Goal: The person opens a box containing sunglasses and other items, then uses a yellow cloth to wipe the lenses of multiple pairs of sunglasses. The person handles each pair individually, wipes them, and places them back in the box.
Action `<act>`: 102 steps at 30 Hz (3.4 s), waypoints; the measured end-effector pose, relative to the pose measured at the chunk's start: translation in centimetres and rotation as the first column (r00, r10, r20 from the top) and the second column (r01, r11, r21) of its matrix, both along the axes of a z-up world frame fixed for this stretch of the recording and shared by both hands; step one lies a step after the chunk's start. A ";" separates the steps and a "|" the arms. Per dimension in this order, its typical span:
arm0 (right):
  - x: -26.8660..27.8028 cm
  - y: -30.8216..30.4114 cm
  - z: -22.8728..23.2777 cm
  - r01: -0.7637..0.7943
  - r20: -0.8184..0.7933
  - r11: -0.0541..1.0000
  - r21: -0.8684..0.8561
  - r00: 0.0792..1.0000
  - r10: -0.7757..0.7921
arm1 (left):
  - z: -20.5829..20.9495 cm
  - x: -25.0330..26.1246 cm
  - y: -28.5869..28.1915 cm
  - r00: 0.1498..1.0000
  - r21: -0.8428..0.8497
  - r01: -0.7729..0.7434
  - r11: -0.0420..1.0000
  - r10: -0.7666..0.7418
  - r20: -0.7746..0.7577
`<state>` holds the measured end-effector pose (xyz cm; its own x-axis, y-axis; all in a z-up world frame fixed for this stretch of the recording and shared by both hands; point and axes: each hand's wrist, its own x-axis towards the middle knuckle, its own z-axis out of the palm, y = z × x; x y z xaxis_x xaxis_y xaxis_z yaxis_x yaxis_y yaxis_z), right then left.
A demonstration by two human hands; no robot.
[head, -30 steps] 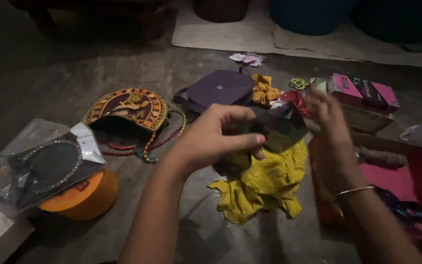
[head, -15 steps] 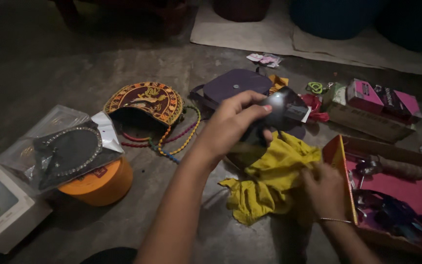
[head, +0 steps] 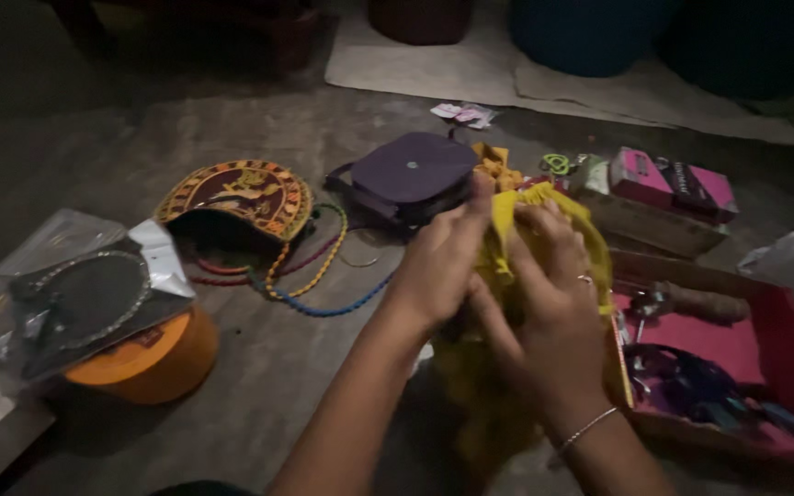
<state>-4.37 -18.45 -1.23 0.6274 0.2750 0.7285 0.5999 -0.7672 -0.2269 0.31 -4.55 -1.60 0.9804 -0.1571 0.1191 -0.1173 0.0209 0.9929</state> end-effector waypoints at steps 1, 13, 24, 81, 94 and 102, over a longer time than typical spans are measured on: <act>0.2 -0.1 0.1 0.017 0.044 0.998 -0.053 0.999 -0.015 | 0.3 -0.3 -0.1 1.000 -0.081 0.023 0.996 -0.021 0.020; 3.3 -1.0 0.5 0.094 -0.111 0.994 0.051 0.990 -0.088 | 0.0 -0.1 -1.0 0.999 -0.183 -0.027 0.983 0.031 0.020; 5.2 0.2 1.7 0.204 -0.303 0.979 0.013 0.934 -0.191 | -0.1 -0.6 -0.9 0.992 -0.340 -0.002 0.940 0.045 0.120; 2.7 0.7 0.6 0.359 -0.329 0.170 0.918 0.450 0.830 | -3.5 0.2 -1.8 0.730 0.281 -0.570 0.772 0.319 0.605; 2.8 2.3 4.1 0.360 -0.340 0.174 0.917 0.472 0.814 | -2.7 -0.5 -2.5 0.787 0.110 -0.413 0.904 0.294 0.542; 3.1 2.9 1.8 0.164 -0.367 0.329 0.930 0.416 0.832 | -3.1 0.1 -2.6 0.692 0.121 -0.590 0.798 0.423 0.584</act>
